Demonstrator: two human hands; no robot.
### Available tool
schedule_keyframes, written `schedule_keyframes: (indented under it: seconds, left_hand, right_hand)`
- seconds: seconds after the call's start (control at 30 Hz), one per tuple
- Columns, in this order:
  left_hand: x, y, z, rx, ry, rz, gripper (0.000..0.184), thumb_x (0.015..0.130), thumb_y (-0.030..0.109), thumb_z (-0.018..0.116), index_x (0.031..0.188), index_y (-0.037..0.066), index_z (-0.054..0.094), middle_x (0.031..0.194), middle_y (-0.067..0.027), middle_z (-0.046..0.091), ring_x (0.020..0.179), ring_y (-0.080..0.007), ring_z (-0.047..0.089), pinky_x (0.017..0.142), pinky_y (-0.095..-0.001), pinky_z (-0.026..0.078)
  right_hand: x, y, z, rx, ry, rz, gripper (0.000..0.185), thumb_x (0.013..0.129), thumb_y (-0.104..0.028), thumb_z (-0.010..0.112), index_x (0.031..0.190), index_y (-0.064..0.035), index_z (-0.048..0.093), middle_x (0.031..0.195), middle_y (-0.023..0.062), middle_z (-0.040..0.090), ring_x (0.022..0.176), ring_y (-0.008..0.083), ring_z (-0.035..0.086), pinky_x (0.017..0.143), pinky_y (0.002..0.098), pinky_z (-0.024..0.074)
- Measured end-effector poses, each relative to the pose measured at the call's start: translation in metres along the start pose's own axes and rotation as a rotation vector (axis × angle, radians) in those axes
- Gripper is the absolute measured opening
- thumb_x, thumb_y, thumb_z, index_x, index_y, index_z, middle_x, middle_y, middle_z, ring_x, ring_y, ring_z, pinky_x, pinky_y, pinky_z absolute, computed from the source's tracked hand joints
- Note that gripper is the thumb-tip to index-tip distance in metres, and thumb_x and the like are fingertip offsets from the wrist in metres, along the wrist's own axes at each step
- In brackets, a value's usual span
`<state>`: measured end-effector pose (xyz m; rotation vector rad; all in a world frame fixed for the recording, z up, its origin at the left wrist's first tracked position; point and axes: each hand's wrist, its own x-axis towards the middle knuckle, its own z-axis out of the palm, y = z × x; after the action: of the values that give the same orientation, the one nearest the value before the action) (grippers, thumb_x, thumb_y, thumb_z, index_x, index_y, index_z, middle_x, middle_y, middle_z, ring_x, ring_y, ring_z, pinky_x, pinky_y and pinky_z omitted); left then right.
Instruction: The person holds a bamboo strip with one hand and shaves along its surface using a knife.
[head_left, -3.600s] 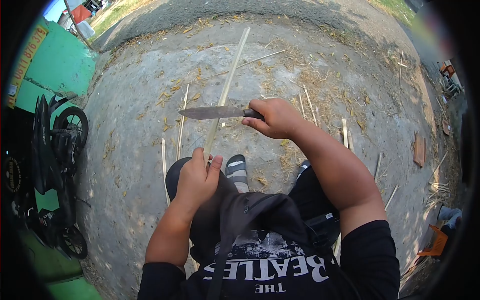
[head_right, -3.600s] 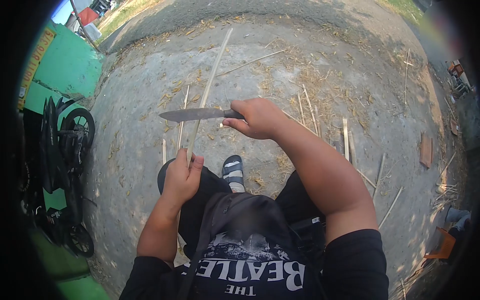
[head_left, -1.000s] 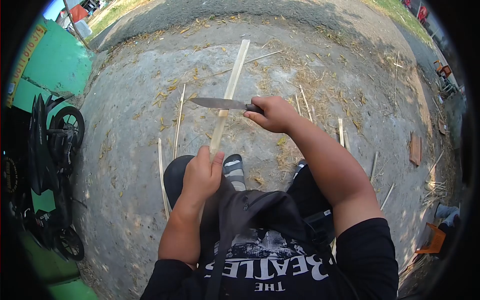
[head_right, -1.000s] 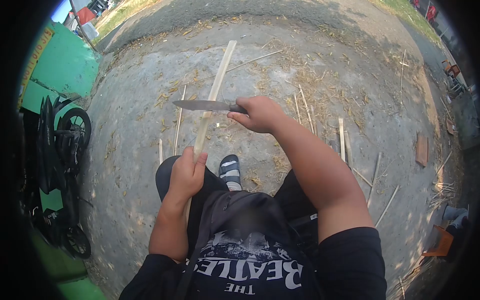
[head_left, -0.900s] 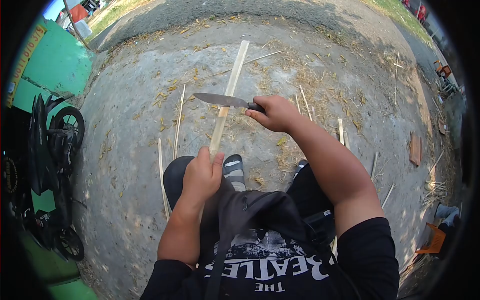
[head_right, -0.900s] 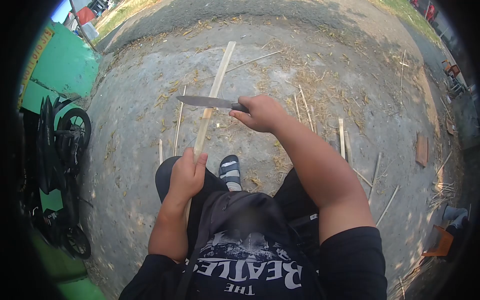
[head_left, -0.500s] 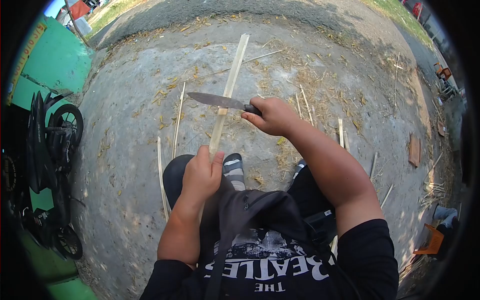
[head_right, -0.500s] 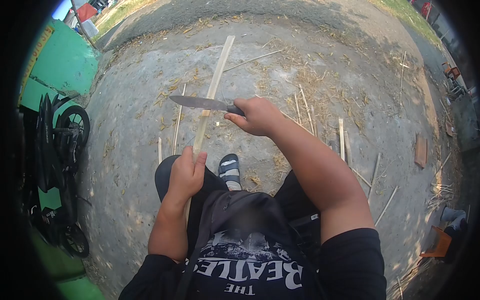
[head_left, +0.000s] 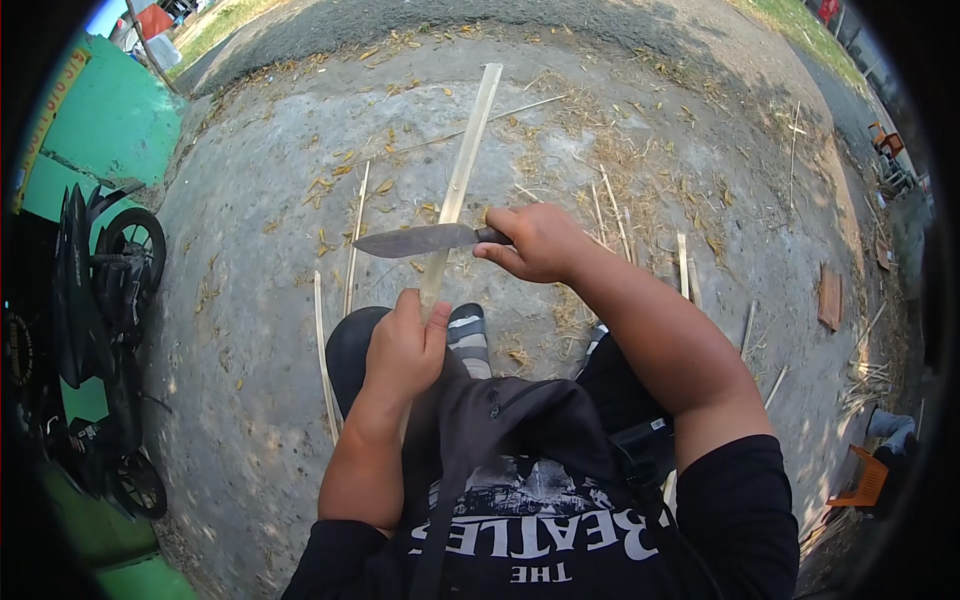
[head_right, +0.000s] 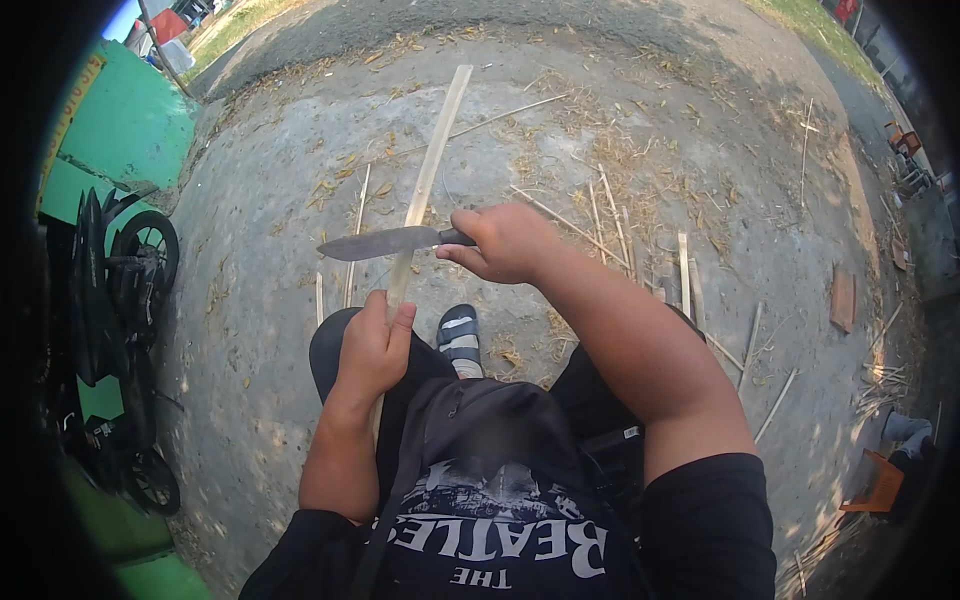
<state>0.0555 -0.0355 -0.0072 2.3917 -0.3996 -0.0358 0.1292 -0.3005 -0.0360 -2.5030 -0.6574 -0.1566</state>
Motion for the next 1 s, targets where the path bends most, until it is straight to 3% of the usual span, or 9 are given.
schedule_keyframes:
  seconds: [0.07,0.1,0.2,0.37,0.47,0.53,0.6,0.8,1.0]
  left_hand:
    - [0.0,0.0,-0.001,-0.007,-0.003,-0.003,0.035,0.106,0.032,0.061,0.101,-0.003,0.057,0.074,-0.0271,0.063,0.073,-0.0506,0.064,0.063,-0.0519,0.048]
    - [-0.001,-0.001,-0.002,-0.009,-0.01,-0.008,0.035,0.106,0.032,0.061,0.101,-0.003,0.057,0.075,-0.0273,0.063,0.073,-0.0508,0.064,0.063,-0.0521,0.048]
    - [-0.001,0.0,-0.003,0.015,-0.018,-0.008,0.035,0.106,0.032,0.06,0.102,-0.003,0.057,0.075,-0.0275,0.064,0.075,-0.0511,0.064,0.064,-0.0527,0.048]
    - [-0.002,0.002,-0.002,-0.01,-0.019,0.003,0.035,0.106,0.032,0.06,0.101,-0.003,0.056,0.076,-0.0277,0.064,0.076,-0.0515,0.064,0.065,-0.0535,0.048]
    - [-0.002,-0.001,-0.003,-0.036,-0.028,0.012,0.036,0.105,0.032,0.061,0.099,-0.003,0.055,0.075,-0.0276,0.063,0.074,-0.0514,0.063,0.064,-0.0536,0.047]
    - [-0.003,-0.001,-0.006,-0.051,-0.06,-0.002,0.036,0.105,0.032,0.062,0.097,-0.002,0.054,0.074,-0.0274,0.062,0.073,-0.0511,0.062,0.063,-0.0533,0.046]
    - [-0.005,-0.003,-0.002,0.059,-0.063,0.034,0.037,0.104,0.032,0.063,0.095,-0.001,0.052,0.072,-0.0279,0.063,0.072,-0.0521,0.063,0.06,-0.0554,0.047]
    - [-0.002,-0.003,0.0,0.0,-0.007,0.038,0.036,0.103,0.031,0.064,0.093,0.0,0.05,0.07,-0.0274,0.063,0.068,-0.0525,0.063,0.058,-0.057,0.048]
    - [-0.004,-0.005,0.0,0.048,-0.026,-0.016,0.036,0.104,0.032,0.064,0.096,-0.002,0.054,0.074,-0.0285,0.063,0.075,-0.0524,0.063,0.063,-0.0551,0.047]
  right_hand:
    - [0.003,0.003,0.002,-0.001,0.015,0.002,0.049,0.098,-0.058,0.062,0.097,-0.0082,0.062,0.079,0.0183,0.069,0.079,0.0436,0.068,0.069,0.0537,0.0532]
    - [0.007,0.005,0.004,0.022,0.063,0.113,0.051,0.099,-0.058,0.061,0.098,-0.0065,0.061,0.081,0.0195,0.069,0.081,0.0442,0.069,0.071,0.0539,0.0533]
    - [0.01,0.02,-0.007,0.019,-0.053,0.258,0.052,0.099,-0.058,0.061,0.1,-0.0054,0.061,0.082,0.0207,0.07,0.083,0.0448,0.069,0.074,0.0545,0.0535]
    - [0.001,0.003,-0.003,0.01,-0.075,0.033,0.051,0.099,-0.058,0.061,0.099,-0.0078,0.061,0.083,0.0198,0.07,0.081,0.0453,0.069,0.072,0.0555,0.0534]
    - [0.003,0.01,0.006,0.0,0.016,0.034,0.049,0.1,-0.057,0.061,0.1,-0.0074,0.061,0.084,0.0198,0.071,0.083,0.0451,0.069,0.073,0.055,0.0535]
    - [0.01,0.016,-0.007,0.073,0.047,0.362,0.049,0.102,-0.055,0.06,0.099,-0.0053,0.062,0.084,0.0215,0.07,0.085,0.0454,0.069,0.074,0.0537,0.0534]
    - [0.01,0.033,-0.013,0.105,0.053,0.389,0.051,0.102,-0.055,0.059,0.098,-0.0042,0.062,0.083,0.0225,0.07,0.086,0.0464,0.068,0.074,0.0541,0.0529]
    - [0.001,0.001,-0.003,0.035,-0.055,0.152,0.052,0.101,-0.055,0.06,0.097,-0.004,0.062,0.08,0.0224,0.069,0.084,0.0466,0.069,0.073,0.0549,0.0528]
    - [0.007,0.002,-0.009,0.023,-0.088,0.223,0.053,0.1,-0.058,0.06,0.095,-0.0054,0.064,0.077,0.0217,0.069,0.079,0.0467,0.069,0.071,0.0563,0.0536]
